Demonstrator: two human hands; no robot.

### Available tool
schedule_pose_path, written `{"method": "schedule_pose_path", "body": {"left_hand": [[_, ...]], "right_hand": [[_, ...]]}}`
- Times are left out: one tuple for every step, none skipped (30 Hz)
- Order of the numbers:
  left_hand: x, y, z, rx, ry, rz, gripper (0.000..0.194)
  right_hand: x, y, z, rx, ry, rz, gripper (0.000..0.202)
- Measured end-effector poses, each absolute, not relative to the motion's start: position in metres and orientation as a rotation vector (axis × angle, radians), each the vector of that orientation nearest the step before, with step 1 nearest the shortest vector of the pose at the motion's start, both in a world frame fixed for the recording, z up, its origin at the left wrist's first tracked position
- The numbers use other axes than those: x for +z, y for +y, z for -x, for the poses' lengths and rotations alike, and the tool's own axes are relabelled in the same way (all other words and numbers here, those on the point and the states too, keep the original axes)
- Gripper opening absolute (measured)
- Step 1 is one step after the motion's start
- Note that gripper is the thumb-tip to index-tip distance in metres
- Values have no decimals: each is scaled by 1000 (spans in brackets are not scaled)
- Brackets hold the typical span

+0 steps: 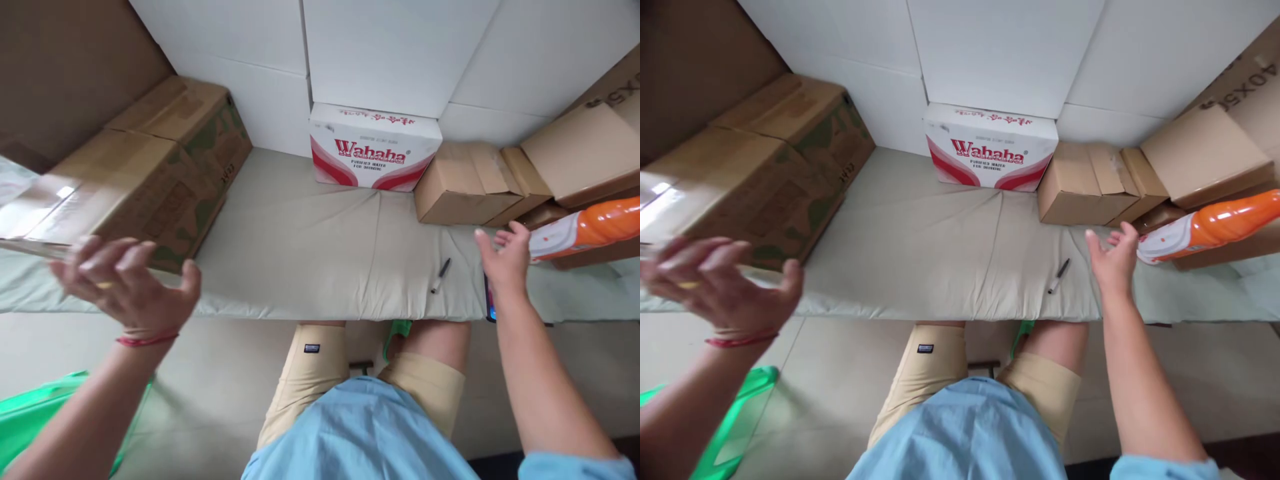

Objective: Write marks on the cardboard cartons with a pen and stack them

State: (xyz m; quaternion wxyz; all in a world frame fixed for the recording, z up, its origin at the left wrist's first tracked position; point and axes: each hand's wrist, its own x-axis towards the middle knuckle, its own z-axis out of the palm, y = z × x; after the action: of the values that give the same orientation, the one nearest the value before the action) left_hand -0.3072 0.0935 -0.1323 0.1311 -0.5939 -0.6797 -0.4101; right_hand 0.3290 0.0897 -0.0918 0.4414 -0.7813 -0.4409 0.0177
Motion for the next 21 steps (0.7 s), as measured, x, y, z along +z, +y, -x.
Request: {"method": "schedule_pose_path", "body": {"left_hand": [[-142,89,293,-1142,-1894,1771,46],[-152,86,281,-1103,-1866,1823,41],[-162,85,270,-1075,-1887,1872,37],[-171,86,260,-1061,-1947,1920,35],[-180,88,251,-1051,-2022,1955,33],[-189,91,244,-1039,-2094,1982,32],[-195,94,238,-1021,-2150,2004,30],[-201,98,233,-999,-2187,2022,29],[-204,101,228,-972,-2211,2037,27],[-207,103,225,-947,-2228,2050,26],[-208,104,222,-928,-2237,2060,26],[-208,105,220,-916,-2241,2067,26],[-208,104,219,-910,-2246,2072,26],[-208,103,219,-909,-2251,2077,27],[-207,101,219,-912,-2258,2080,27],[-207,99,219,-919,-2265,2080,27],[-207,98,220,-927,-2271,2078,27],[-207,96,220,-936,-2277,2075,27],[-207,95,220,-944,-2281,2074,27],[-207,95,220,-952,-2283,2073,27],[-207,94,220,-961,-2284,2073,26]], "right_hand": [[-89,114,-336,-4,-1099,1975,109],[-87,136,-340,-67,-1125,2005,115],[-86,157,-339,-157,-1180,2053,120],[-86,175,-335,-222,-1220,2095,125],[-87,191,-329,-258,-1234,2137,130],[-89,204,-321,-266,-1226,2181,134],[-92,214,-313,-240,-1193,2220,137],[-95,222,-305,-201,-1146,2254,138],[-98,227,-298,-166,-1101,2282,137],[-102,230,-293,-142,-1063,2301,135],[-104,231,-288,-132,-1037,2312,131],[-106,230,-285,-136,-1024,2315,126],[-107,228,-282,-146,-1029,2311,121],[-107,225,-279,-155,-1044,2308,116],[-105,221,-276,-164,-1063,2310,111],[-103,217,-273,-172,-1078,2318,108],[-100,214,-270,-186,-1085,2325,106],[-96,209,-267,-203,-1091,2326,103],[-91,205,-264,-221,-1094,2318,101],[-87,200,-262,-239,-1100,2301,99],[-83,194,-261,-254,-1110,2279,98]]}}
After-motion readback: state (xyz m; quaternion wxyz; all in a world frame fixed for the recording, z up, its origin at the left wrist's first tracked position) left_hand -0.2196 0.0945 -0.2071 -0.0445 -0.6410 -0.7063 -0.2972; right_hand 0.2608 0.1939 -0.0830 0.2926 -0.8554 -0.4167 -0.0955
